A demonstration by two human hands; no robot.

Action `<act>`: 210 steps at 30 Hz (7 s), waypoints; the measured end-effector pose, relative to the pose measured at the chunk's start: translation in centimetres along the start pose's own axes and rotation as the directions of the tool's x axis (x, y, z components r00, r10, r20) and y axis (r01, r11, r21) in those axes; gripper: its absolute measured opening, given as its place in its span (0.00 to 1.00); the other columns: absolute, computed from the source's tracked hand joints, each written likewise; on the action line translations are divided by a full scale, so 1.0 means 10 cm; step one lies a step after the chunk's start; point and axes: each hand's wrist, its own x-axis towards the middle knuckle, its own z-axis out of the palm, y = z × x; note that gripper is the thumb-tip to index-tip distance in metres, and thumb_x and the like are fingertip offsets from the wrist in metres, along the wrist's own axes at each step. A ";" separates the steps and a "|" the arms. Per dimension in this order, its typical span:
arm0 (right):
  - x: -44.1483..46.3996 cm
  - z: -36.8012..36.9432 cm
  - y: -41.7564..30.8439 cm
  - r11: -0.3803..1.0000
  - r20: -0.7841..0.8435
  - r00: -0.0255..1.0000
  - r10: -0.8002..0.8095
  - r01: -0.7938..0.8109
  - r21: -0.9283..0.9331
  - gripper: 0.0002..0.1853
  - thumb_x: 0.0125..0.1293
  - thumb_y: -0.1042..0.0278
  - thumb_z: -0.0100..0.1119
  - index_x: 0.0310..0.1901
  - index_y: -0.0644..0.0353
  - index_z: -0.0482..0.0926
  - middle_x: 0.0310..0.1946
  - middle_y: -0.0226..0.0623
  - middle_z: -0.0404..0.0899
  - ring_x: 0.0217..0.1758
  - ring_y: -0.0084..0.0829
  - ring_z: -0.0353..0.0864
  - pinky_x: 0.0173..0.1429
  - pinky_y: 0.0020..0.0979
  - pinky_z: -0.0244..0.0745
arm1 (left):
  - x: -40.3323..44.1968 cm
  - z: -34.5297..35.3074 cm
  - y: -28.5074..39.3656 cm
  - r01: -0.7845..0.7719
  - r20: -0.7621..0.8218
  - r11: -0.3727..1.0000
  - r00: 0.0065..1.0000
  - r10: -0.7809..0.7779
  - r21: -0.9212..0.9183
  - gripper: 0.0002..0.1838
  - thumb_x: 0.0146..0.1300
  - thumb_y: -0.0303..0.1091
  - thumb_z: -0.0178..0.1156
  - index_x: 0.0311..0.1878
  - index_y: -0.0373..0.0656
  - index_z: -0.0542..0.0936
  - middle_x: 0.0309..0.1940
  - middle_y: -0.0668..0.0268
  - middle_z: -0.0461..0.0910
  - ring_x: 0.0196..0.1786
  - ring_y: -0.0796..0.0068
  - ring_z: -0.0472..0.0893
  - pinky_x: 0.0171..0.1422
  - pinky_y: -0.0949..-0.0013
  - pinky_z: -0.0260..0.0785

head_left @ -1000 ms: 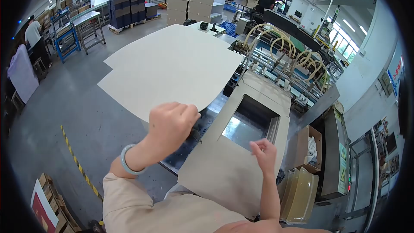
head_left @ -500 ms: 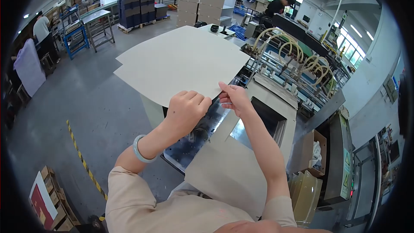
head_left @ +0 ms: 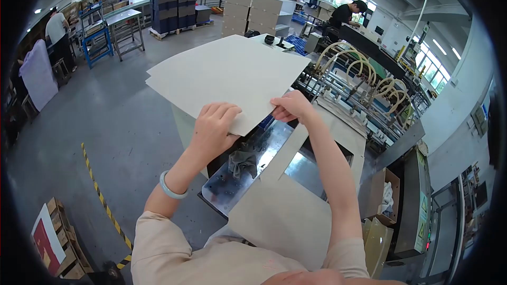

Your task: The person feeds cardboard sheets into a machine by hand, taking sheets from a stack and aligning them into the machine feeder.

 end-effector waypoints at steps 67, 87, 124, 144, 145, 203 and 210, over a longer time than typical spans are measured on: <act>-2.13 -3.37 1.03 0.706 -0.529 0.726 -0.439 -0.086 -0.703 0.05 0.58 0.69 0.56 0.32 0.61 0.75 0.19 0.26 0.70 0.22 0.18 0.63 0.29 0.19 0.61 | -0.08 2.27 1.31 0.667 0.875 -0.642 0.484 -0.011 -0.378 0.24 0.62 0.40 0.61 0.56 0.36 0.70 0.48 0.57 0.75 0.45 0.70 0.75 0.48 0.72 0.70; -1.24 -3.25 2.03 0.445 -0.581 0.665 -0.469 -0.390 -0.806 0.17 0.50 0.64 0.63 0.45 0.52 0.78 0.42 0.35 0.81 0.44 0.44 0.79 0.46 0.40 0.74 | -0.33 2.19 1.90 0.755 0.947 -0.581 0.306 -0.096 -0.303 0.16 0.67 0.31 0.53 0.51 0.28 0.69 0.39 0.54 0.79 0.38 0.68 0.81 0.43 0.72 0.78; -1.16 -1.18 3.25 0.384 -0.455 0.810 0.369 0.313 0.869 0.11 0.67 0.66 0.55 0.45 0.63 0.72 0.35 0.44 0.80 0.32 0.30 0.82 0.29 0.25 0.76 | -0.54 2.67 2.12 0.732 0.941 -0.669 0.306 0.148 -0.133 0.23 0.66 0.43 0.54 0.60 0.40 0.66 0.54 0.52 0.76 0.48 0.64 0.81 0.45 0.73 0.76; -0.45 -1.61 3.59 0.260 -0.500 0.814 0.295 0.436 0.862 0.07 0.66 0.73 0.51 0.43 0.65 0.70 0.36 0.52 0.78 0.35 0.38 0.81 0.38 0.33 0.81 | -0.56 2.69 2.11 0.719 0.953 -0.692 0.250 0.170 -0.065 0.23 0.65 0.42 0.56 0.59 0.41 0.68 0.50 0.56 0.79 0.44 0.68 0.82 0.42 0.75 0.76; -0.45 -1.62 3.59 0.260 -0.499 0.811 0.305 0.433 0.863 0.07 0.66 0.73 0.51 0.43 0.65 0.70 0.36 0.52 0.78 0.35 0.38 0.81 0.38 0.33 0.81 | -0.56 2.69 2.11 0.717 0.953 -0.694 0.252 0.171 -0.065 0.23 0.65 0.42 0.56 0.58 0.41 0.68 0.50 0.56 0.79 0.44 0.68 0.82 0.42 0.75 0.76; -1.42 -0.65 3.53 0.689 -0.841 0.521 -0.146 -0.557 -0.465 0.32 0.54 0.61 0.59 0.63 0.53 0.66 0.67 0.49 0.57 0.63 0.53 0.64 0.62 0.46 0.65 | 0.21 1.58 1.12 0.309 0.540 -0.461 0.641 -0.545 -0.832 0.18 0.72 0.45 0.44 0.47 0.40 0.76 0.44 0.66 0.78 0.38 0.79 0.78 0.40 0.79 0.67; -1.42 -0.66 3.55 0.677 -0.840 0.506 -0.198 -0.548 -0.490 0.31 0.53 0.62 0.60 0.61 0.54 0.68 0.66 0.51 0.57 0.60 0.52 0.66 0.59 0.45 0.67 | 0.24 1.28 0.81 0.242 0.455 -0.390 0.574 -0.681 -0.889 0.16 0.72 0.40 0.45 0.53 0.39 0.72 0.43 0.63 0.79 0.36 0.76 0.79 0.37 0.78 0.68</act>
